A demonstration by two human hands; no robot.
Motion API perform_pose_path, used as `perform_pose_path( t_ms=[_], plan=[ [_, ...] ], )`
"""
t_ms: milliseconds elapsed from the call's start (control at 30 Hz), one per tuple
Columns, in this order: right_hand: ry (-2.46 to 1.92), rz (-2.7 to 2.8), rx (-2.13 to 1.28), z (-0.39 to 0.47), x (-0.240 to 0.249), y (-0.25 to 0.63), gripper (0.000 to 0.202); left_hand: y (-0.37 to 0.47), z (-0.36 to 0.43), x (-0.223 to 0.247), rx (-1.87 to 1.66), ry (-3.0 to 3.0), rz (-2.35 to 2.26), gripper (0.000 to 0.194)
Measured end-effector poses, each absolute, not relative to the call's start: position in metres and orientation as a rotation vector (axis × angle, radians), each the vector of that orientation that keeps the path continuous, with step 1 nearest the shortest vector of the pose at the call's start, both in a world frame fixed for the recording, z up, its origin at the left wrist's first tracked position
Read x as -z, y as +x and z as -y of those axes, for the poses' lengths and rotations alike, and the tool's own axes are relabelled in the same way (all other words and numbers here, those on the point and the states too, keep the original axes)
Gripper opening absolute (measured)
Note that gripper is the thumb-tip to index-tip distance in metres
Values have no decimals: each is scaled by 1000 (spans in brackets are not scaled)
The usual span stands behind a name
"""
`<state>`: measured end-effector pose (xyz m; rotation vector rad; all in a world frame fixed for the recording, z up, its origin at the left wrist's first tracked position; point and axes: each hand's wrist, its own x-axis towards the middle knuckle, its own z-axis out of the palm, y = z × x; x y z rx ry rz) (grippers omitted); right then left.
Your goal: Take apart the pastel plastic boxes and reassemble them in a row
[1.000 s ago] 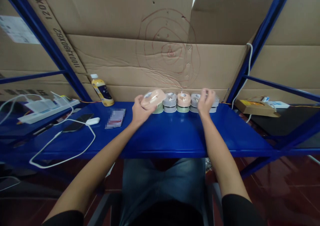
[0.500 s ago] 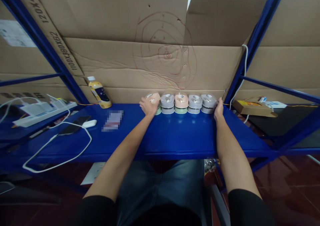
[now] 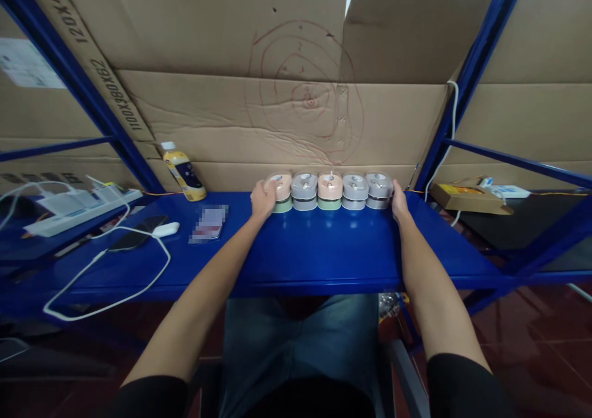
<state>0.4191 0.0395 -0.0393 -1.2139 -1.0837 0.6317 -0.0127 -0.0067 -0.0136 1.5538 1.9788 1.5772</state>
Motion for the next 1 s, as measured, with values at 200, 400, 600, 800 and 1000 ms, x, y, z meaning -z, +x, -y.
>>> perform_pose_path(
  t_ms=[200, 400, 600, 800, 1000],
  plan=[
    [-1230, 1173, -783, -38, 42, 398, 70, -54, 10, 13, -1581, 1533, -1999, 63],
    [-1306, 1387, -636, -29, 42, 370, 78, -77, 14, 14, -1621, 1400, -2041, 70],
    [-1590, 1453, -125, -16, 36, 344, 117, -78, 13, 22, -1600, 1459, -1995, 79],
    [-1724, 1509, 22, -12, 28, 328, 111, -76, 13, 25, -1553, 1544, -1996, 82],
    [-1691, 1492, -25, -13, 26, 330, 103, -81, 10, 29, -1577, 1553, -1952, 83]
  ],
)
